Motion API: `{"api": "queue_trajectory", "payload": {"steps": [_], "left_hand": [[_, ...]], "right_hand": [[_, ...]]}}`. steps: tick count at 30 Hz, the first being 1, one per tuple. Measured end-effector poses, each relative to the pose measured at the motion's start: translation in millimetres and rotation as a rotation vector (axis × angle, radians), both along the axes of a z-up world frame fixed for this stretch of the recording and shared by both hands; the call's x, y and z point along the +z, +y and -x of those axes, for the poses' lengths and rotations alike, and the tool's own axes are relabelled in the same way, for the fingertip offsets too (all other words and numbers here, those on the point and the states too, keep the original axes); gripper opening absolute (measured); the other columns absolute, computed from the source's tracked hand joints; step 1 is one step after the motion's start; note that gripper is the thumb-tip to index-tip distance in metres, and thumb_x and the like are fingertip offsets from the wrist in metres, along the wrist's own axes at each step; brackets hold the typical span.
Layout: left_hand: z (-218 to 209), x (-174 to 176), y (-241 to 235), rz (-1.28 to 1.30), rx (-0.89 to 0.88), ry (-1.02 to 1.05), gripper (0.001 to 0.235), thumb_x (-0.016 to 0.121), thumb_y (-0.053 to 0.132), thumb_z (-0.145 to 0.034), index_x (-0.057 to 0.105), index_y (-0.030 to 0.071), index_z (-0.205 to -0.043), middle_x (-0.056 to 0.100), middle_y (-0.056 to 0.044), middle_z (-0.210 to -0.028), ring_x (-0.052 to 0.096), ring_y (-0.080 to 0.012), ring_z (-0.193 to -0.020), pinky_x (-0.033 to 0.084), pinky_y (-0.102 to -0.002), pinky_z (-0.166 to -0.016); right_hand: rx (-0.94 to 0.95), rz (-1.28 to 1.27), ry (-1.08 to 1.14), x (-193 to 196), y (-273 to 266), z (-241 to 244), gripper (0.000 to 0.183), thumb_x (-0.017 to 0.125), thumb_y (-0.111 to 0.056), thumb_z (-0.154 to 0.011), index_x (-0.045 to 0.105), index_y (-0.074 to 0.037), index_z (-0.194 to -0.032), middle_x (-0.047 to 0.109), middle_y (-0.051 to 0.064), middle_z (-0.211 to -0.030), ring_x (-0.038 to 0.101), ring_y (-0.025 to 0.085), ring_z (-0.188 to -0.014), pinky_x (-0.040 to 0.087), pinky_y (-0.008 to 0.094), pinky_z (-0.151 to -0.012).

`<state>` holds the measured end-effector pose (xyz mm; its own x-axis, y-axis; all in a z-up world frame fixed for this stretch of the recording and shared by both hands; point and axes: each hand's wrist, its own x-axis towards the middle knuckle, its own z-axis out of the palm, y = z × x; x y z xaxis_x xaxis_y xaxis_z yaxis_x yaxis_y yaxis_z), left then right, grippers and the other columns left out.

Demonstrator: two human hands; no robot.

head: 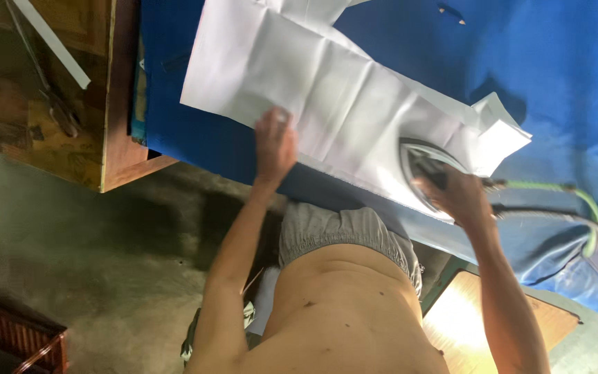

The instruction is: The person irons a large piece of white fabric on a blue-covered table using a steam iron. They repeatedly smooth the material with their hands and move the iron back and forth to remove wrinkles, occasionally lifting and repositioning the fabric to work on different sections.

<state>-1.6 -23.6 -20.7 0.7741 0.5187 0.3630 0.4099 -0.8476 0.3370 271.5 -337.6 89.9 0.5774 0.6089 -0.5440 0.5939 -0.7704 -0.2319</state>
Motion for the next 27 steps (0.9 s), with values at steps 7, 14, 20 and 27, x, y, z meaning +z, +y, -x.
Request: {"api": "queue_trajectory", "payload": {"steps": [7, 14, 20, 27], "left_hand": [[63.0, 17.0, 55.4, 0.018, 0.241, -0.059, 0.033, 0.052, 0.01, -0.106, 0.063, 0.004, -0.138, 0.051, -0.024, -0.144, 0.049, -0.0398, -0.135, 0.037, -0.053, -0.114], [96.1, 8.9, 76.9, 0.435, 0.57, -0.326, 0.03, 0.042, 0.025, -0.116, 0.05, 0.012, -0.142, 0.046, -0.012, -0.131, 0.056, -0.0255, -0.096, 0.05, -0.04, -0.082], [95.0, 6.8, 80.2, 0.546, 0.6, -0.373, 0.028, 0.048, 0.025, -0.114, 0.053, 0.01, -0.137, 0.047, -0.014, -0.128, 0.058, -0.0275, -0.1, 0.051, -0.04, -0.086], [106.9, -39.9, 76.5, 0.664, 0.719, -0.508, 0.033, 0.055, 0.026, -0.112, 0.057, 0.007, -0.139, 0.053, -0.019, -0.132, 0.062, -0.0299, -0.119, 0.048, -0.042, -0.104]], "right_hand": [[0.387, 0.131, 0.098, 32.3, 135.9, 58.2, 0.057, 0.058, -0.067, -0.091, 0.065, -0.011, -0.099, 0.076, 0.019, -0.085, 0.078, 0.037, -0.081, 0.061, 0.046, -0.076], [0.273, 0.09, 0.142, 33.3, 253.9, 118.0, 0.07, 0.046, -0.08, -0.093, 0.059, -0.011, -0.098, 0.071, 0.019, -0.078, 0.077, 0.038, -0.08, 0.061, 0.047, -0.069], [0.303, 0.049, 0.296, 38.8, 283.6, 130.5, 0.076, 0.044, -0.079, -0.096, 0.064, -0.006, -0.098, 0.071, 0.025, -0.082, 0.076, 0.041, -0.089, 0.061, 0.047, -0.073], [0.481, 0.095, 0.479, 21.8, 223.9, 116.5, 0.082, 0.051, -0.085, -0.086, 0.069, -0.007, -0.105, 0.074, 0.027, -0.091, 0.075, 0.042, -0.096, 0.061, 0.05, -0.081]]}}
